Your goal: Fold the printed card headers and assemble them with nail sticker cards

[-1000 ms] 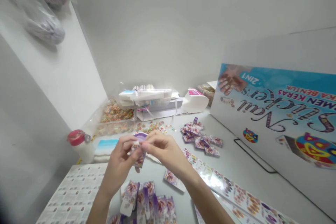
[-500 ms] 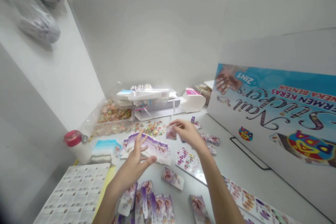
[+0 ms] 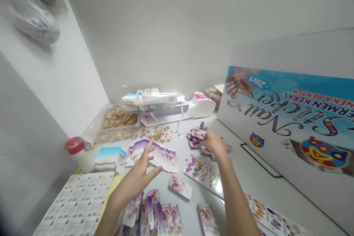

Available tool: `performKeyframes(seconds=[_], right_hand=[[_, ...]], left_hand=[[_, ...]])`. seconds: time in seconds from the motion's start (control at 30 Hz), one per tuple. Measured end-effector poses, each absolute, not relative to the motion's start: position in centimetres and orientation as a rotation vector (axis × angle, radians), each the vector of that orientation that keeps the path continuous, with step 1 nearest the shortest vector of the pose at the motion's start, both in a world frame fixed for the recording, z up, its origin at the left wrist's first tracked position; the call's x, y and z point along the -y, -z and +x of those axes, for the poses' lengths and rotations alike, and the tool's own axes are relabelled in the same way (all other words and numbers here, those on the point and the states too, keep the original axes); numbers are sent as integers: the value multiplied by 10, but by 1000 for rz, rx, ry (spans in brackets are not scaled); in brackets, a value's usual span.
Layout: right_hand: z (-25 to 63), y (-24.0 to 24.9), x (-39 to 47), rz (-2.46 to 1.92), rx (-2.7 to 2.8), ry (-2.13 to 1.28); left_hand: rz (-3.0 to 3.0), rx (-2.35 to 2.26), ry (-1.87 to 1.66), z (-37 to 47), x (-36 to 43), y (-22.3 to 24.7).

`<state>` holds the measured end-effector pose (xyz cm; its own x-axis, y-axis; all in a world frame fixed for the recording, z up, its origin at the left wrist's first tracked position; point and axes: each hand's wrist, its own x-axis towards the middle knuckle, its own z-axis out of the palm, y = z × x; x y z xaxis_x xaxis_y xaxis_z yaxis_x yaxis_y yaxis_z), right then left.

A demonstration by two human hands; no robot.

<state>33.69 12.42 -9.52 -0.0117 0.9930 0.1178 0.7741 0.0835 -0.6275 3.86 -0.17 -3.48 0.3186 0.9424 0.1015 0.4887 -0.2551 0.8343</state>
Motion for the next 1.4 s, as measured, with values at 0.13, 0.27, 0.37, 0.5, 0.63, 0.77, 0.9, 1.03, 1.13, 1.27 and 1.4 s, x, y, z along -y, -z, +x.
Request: performKeyframes(seconds=[0.13,0.27,0.37,0.5,0.63,0.77,0.9,1.03,1.13,1.27,1.4], right_hand=[[317,104,-125,-2039,2010,-811],[300,105,-125,-2206,2117,-953],[300,98,-122,-2235,2128,-903],[312,74,-110,-2137,2091,-658],[316,30,-86,-1855,2042,-385],[297,-10,-44,-1332,1776,-244],[267,-29,-7,-1013,1513,-441],[249,-33,1,-851,1370,-493],[248,-32,-2,-850,1556,-397],[245,-26,-5,-858,2063,-326],[234,-18,-9,-843,2183,-363]], left_hand=[[1875,-1289,-788,36,2,33],[1867,-1310,-777,33,2,32],[1863,-1318,-774,31,2,31],[1840,-1316,-781,31,2,29],[1789,-1271,-787,43,5,29],[1762,-1192,-724,66,10,31],[1762,-1077,-881,85,14,32],[1619,-1051,-1164,89,12,31],[1323,-1081,-1264,84,10,28],[1067,-1022,-1371,74,13,15],[1036,-978,-1488,66,21,0]])
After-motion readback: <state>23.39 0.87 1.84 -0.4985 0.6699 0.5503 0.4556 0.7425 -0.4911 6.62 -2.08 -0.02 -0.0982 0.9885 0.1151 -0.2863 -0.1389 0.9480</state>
